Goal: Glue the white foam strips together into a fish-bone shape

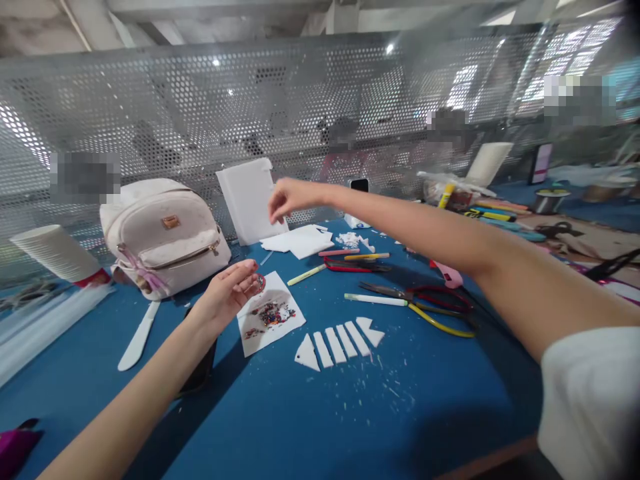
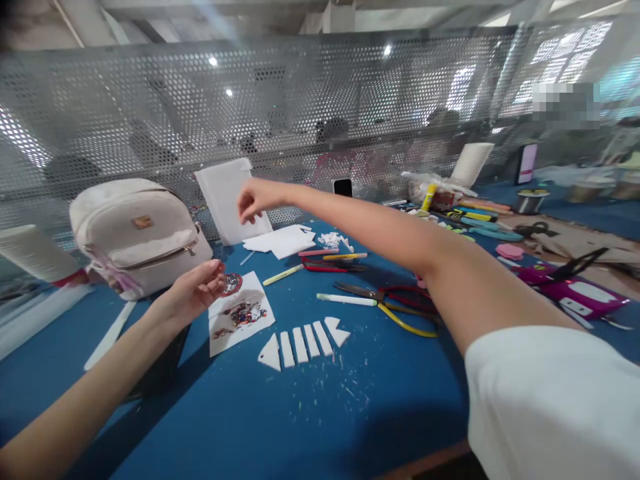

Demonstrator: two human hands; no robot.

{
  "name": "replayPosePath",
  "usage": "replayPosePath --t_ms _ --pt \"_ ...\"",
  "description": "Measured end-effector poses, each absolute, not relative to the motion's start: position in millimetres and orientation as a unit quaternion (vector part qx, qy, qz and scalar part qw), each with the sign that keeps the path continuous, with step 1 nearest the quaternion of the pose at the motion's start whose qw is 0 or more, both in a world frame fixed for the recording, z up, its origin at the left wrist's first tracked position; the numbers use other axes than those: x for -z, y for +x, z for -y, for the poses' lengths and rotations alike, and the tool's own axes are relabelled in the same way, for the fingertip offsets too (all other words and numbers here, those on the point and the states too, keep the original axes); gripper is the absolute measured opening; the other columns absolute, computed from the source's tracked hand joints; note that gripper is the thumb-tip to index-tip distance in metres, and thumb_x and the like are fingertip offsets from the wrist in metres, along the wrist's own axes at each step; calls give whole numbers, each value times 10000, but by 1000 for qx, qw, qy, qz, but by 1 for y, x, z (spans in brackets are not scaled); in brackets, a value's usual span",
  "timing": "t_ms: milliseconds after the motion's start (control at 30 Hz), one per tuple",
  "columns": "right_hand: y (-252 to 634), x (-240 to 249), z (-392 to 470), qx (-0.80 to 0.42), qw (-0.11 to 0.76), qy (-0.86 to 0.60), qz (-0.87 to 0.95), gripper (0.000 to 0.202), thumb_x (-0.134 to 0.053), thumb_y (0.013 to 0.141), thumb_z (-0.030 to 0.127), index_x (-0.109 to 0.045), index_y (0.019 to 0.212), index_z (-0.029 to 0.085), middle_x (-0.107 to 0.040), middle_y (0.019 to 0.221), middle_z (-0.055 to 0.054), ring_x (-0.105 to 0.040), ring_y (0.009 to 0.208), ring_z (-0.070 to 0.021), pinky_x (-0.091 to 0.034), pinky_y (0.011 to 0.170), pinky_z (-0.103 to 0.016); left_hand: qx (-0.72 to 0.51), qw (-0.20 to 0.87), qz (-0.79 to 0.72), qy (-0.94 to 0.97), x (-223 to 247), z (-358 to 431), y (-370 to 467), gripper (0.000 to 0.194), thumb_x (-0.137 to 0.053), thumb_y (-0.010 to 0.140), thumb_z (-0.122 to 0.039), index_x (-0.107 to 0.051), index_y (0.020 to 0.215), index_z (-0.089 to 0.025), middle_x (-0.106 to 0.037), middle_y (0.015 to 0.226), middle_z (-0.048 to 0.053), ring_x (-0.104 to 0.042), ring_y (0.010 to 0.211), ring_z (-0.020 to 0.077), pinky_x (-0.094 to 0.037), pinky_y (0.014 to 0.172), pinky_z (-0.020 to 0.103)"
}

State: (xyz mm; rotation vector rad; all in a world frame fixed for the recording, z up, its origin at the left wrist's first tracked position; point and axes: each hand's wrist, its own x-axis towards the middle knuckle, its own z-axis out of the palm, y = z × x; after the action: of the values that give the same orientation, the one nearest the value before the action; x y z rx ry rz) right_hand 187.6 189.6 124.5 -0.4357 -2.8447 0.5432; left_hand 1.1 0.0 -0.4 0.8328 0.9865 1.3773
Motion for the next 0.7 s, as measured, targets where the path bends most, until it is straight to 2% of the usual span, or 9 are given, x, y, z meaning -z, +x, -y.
replayPosePath --t_ms 133,233,367,500,600,700 --pt "175 -166 -198 -248 230 -194 921 98 -682 914 167 -746 861 115 -704 678 4 -554 560 -61 -465 591 -190 -596 583 -426 351 0 0 2 157 -637 968 -280 -633 1010 -128 -645 893 7 -615 694 99 -556 630 244" --pt "174 -187 -209 -294 317 -232 871 172 -639 967 202 -706 832 119 -708 717 -7 -583 582 -57 -465 577 -164 -600 579 -429 346 -3 2 -1 156 -639 966 -273 -633 1024 -129 -649 923 15 -628 729 108 -563 647 252" --pt "176 -216 -220 -352 427 -252 794 246 -555 1025 256 -641 836 121 -724 857 -13 -692 745 -66 -438 573 -89 -602 575 -438 339 -3 4 -6 159 -640 965 -270 -631 1039 -130 -648 940 18 -627 735 109 -564 650 254" --pt "176 -243 -227 -388 501 -259 729 277 -474 1063 243 -600 841 136 -724 925 -17 -704 870 -85 -443 561 -65 -598 577 -446 334 3 5 -4 167 -639 965 -274 -630 1053 -132 -650 961 25 -633 757 116 -567 660 260" --pt "176 -247 -232 -401 528 -267 699 221 -479 1060 244 -625 922 152 -709 941 -23 -692 898 -116 -520 606 -128 -598 575 -448 333 8 4 -1 174 -640 964 -277 -630 1061 -133 -652 978 30 -638 774 121 -572 674 269" --pt "178 -233 -236 -414 521 -282 691 231 -495 1053 296 -632 1138 130 -672 1091 -67 -681 938 -168 -594 754 -302 -597 576 -450 331 10 3 -1 176 -640 965 -280 -632 1061 -132 -654 981 32 -640 780 123 -574 681 273"
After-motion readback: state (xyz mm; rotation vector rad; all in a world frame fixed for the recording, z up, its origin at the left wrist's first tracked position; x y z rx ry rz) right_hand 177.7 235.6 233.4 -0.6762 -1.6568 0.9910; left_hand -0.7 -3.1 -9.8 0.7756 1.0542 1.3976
